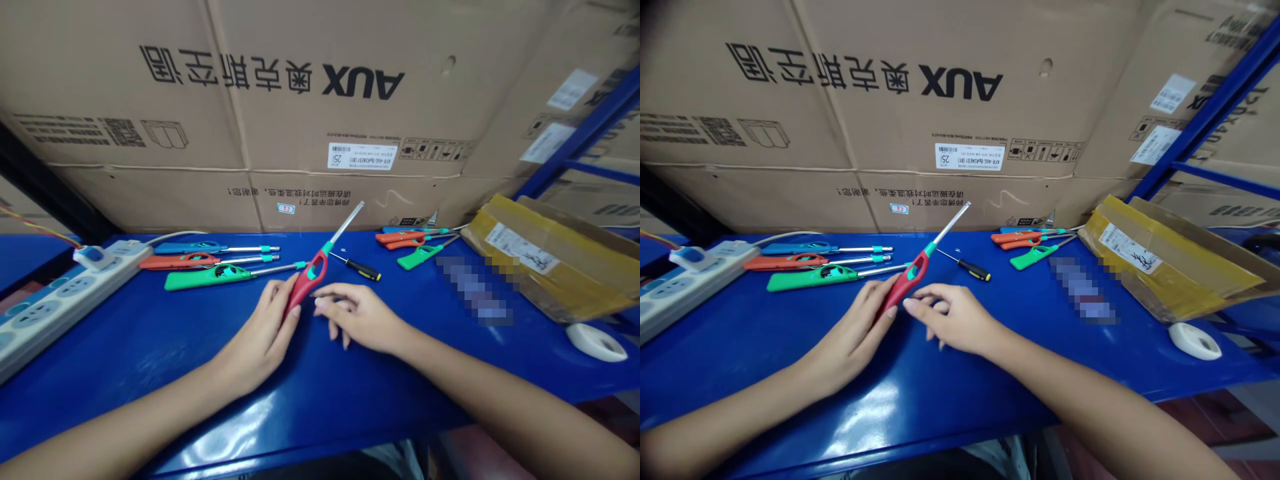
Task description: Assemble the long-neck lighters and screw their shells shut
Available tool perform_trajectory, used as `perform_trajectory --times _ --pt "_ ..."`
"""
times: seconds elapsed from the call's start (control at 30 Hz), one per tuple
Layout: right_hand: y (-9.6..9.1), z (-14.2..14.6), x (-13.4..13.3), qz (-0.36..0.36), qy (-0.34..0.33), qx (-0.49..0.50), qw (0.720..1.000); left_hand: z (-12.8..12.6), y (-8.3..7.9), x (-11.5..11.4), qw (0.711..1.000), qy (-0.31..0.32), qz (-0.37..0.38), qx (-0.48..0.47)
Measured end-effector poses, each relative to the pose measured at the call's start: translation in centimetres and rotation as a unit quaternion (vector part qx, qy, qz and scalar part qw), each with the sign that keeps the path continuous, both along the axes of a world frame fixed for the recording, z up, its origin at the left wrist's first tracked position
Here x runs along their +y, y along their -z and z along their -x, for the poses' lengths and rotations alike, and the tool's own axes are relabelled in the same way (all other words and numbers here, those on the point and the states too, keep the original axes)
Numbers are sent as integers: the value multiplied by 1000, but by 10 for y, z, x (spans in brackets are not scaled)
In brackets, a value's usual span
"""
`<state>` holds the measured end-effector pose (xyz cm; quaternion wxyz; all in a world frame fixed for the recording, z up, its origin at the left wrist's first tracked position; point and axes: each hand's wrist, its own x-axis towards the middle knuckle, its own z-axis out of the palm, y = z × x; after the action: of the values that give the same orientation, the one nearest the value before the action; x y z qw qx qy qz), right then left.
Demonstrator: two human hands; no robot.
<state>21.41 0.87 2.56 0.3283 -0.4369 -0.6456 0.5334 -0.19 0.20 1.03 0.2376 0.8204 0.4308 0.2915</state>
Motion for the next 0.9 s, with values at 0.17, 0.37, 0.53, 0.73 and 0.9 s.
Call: perform_trajectory --times 0.17,0.37,0.53,0.73,0.9 --pt "9 11 -2 33 23 127 991 -5 5 -7 997 80 -15 2" --pt "3 7 1 91 21 127 988 -2 8 1 994 93 -65 4" --pt "5 8 3 106 38 191 975 2 4 6 988 91 -118 40" --pt "-4 -20 27 24 99 227 969 49 -29 43 927 107 -277 230" --pt "-24 -63 57 -106 303 30 946 92 -46 77 911 15 -254 326"
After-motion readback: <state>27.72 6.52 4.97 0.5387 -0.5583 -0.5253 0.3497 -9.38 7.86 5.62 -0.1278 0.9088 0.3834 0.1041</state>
